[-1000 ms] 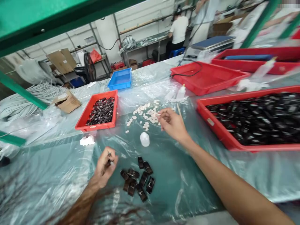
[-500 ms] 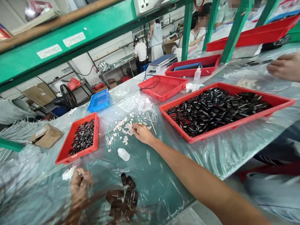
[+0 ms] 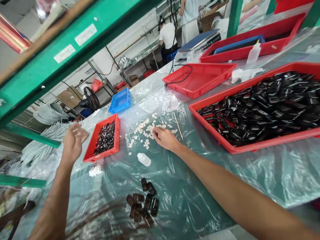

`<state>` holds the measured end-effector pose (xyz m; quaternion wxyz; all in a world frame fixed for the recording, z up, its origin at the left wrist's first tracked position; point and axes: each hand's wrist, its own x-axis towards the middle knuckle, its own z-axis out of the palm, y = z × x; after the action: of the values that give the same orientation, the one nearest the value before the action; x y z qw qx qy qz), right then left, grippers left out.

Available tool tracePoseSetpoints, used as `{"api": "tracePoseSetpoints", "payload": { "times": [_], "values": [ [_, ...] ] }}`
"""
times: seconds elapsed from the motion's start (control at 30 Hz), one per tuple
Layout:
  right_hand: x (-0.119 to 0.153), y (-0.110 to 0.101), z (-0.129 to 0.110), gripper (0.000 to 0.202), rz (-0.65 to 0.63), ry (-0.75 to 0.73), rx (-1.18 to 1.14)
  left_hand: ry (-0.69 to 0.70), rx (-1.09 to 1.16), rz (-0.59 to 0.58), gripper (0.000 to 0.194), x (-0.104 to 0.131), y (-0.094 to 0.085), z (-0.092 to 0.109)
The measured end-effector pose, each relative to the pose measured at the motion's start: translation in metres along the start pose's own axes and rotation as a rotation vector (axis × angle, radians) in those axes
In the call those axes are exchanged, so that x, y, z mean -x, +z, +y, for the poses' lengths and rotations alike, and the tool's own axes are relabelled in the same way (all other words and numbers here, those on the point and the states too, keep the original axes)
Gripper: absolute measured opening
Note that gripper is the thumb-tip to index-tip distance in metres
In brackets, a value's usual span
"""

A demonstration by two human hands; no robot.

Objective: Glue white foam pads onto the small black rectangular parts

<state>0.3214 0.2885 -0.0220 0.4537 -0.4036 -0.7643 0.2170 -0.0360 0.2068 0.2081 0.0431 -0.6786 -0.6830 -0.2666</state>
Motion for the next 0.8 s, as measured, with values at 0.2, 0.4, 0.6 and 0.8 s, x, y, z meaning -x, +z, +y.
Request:
{"api": "tracePoseSetpoints", "payload": {
  "times": [0.2, 0.4, 0.6, 0.8],
  "values": [
    [-0.001, 0.006, 0.021, 0.015, -0.025, 0.056, 0.025, 0.377, -0.055, -0.092, 0.048, 0.041, 0.006, 0.024],
    [0.001, 0.015, 0.037, 0.021, -0.009, 0.026, 0.003, 0.693, -0.160, -0.311, 0.033, 0.103, 0.030, 0.038],
    [0.002, 0.012, 0.027, 0.023, -0.023, -0.081, 0.069, 0.803, -0.135, -0.438, 0.019, 0.157, 0.084, 0.055],
    [0.001, 0.009, 0.019, 0.020, -0.096, -0.180, 0.168, 0.839, -0.174, -0.613, 0.067, 0.166, 0.115, 0.056]
  ]
}}
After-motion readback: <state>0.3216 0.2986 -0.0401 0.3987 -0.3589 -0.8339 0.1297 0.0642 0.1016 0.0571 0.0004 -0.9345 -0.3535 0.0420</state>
